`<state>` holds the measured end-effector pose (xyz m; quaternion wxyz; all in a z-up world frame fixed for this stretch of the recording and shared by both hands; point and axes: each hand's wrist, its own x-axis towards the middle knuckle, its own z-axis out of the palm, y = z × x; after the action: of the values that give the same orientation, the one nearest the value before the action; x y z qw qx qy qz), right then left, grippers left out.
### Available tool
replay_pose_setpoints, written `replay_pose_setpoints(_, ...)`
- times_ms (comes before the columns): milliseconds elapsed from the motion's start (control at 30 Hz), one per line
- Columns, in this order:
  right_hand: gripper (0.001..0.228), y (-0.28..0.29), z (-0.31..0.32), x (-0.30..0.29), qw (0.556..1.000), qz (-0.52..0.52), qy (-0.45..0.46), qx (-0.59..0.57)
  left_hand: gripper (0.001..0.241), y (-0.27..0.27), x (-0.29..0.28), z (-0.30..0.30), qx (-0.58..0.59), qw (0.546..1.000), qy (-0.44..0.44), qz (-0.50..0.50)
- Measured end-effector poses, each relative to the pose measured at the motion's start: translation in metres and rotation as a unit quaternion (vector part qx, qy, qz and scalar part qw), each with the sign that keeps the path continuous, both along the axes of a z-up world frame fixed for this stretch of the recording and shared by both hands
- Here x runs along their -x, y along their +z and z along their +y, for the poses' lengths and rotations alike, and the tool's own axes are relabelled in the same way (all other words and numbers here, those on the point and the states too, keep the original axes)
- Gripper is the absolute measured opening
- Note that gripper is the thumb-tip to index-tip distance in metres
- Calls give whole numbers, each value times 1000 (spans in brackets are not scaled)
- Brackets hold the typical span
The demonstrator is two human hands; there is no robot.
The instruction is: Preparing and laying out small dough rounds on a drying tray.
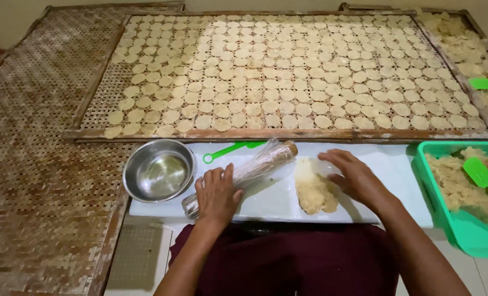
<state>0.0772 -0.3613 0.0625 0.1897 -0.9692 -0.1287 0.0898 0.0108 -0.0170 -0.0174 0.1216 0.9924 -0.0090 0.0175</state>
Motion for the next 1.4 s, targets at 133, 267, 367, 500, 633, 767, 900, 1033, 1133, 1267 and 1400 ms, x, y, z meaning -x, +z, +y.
replay_pose_setpoints(133,57,-16,23,-21,998,-7,69,12,81,23,-7,-18,11,998,-5,-64)
replay_pose_setpoints(267,55,-38,25,-37,990,-20,128,60,83,36,-18,-30,31,995,-7,-99)
replay_pose_setpoints(367,54,-49,20,-39,985,-32,153,75,92,31,-33,-34,41,985,12,-167)
replay_pose_setpoints(500,56,-43,21,-44,983,-28,154,91,88,46,-51,-36,68,978,30,-197)
replay_pose_setpoints(633,52,-28,30,-39,985,-17,144,96,78,48,-68,-39,116,964,55,-234)
replay_pose_setpoints(767,51,-22,32,-46,989,8,124,78,73,36,-81,-43,171,950,67,-253)
replay_pose_setpoints(900,53,-27,31,-48,986,2,125,108,69,29,-81,-42,172,945,75,-269)
replay_pose_setpoints(1033,53,-20,37,-47,986,6,118,120,67,24,-78,-38,176,942,78,-276)
replay_pose_setpoints(1133,53,-9,46,-39,984,11,113,135,69,21,-79,-34,175,942,82,-274)
replay_pose_setpoints(1267,56,-12,39,-44,984,28,114,136,66,15,-79,-35,183,943,84,-266)
replay_pose_setpoints(1400,54,-9,44,-41,983,40,102,145,68,14,-80,-35,164,947,89,-262)
